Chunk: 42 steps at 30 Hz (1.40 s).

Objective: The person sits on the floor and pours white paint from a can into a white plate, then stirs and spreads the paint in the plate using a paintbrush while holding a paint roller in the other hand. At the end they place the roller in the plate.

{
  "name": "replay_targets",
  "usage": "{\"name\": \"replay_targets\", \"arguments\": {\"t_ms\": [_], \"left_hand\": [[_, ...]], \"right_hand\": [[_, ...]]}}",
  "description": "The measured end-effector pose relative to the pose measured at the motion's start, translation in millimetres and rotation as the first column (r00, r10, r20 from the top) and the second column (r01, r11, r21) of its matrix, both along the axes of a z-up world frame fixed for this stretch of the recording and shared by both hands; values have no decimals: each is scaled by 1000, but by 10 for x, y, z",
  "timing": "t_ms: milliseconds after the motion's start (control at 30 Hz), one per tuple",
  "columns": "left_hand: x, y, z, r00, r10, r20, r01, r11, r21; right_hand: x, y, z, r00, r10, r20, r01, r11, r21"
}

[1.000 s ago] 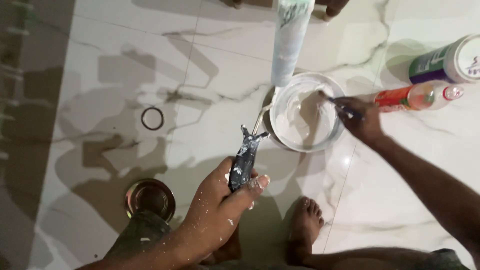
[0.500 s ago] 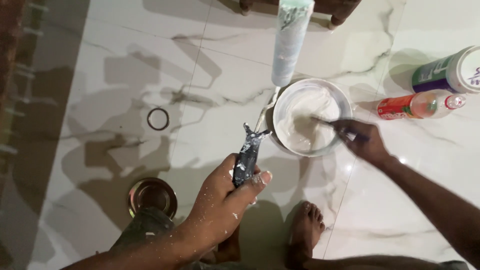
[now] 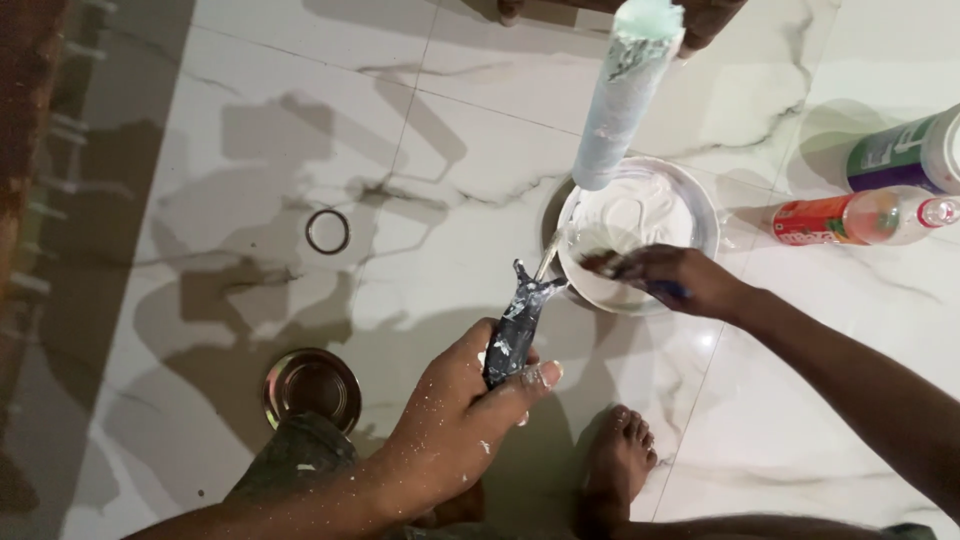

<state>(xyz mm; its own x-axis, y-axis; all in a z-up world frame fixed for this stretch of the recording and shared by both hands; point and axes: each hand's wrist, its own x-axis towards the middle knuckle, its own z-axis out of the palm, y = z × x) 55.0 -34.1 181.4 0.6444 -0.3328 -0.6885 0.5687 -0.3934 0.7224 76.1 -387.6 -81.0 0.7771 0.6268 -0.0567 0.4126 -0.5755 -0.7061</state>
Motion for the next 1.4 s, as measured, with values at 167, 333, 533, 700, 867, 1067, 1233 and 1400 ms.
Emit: {"name": "replay_targets", "arguments": {"t_ms": [167,333,533,700,867,1067,1233,1400], "left_hand": [[35,-18,52,1000,-18,-3,18,1000,8],[25,-50,52,999,-45,-15,46,999,22],[6,6,19,999,-49,11,49,999,12],[28,30,-3,999,-28,-17,29,999,39],[36,9,-39,999,-36,30,35,999,28],[38,33,-59,997,-46,66,44,999,29],[-1,24,-44,998,-52,45,50,998,42],[-23,-18,-18,997,-71,14,70,996,49]], "right_hand": [[-217,-139,440,967,-218,-136,240,953,184],[-184,16,121,934,-214,-286,254,961,111],[24,-53,-104,842,-489,-227,528,834,161],[-44,-274,60,783,-621,-44,621,784,-9],[179,-161,506,883,-284,373,301,954,12],[-236,-394,53,829,-490,270,540,826,-160],[-572,-223,-189,666,-734,-131,732,677,-75],[-318,-34,-17,674,-723,-152,730,683,-12]]}}
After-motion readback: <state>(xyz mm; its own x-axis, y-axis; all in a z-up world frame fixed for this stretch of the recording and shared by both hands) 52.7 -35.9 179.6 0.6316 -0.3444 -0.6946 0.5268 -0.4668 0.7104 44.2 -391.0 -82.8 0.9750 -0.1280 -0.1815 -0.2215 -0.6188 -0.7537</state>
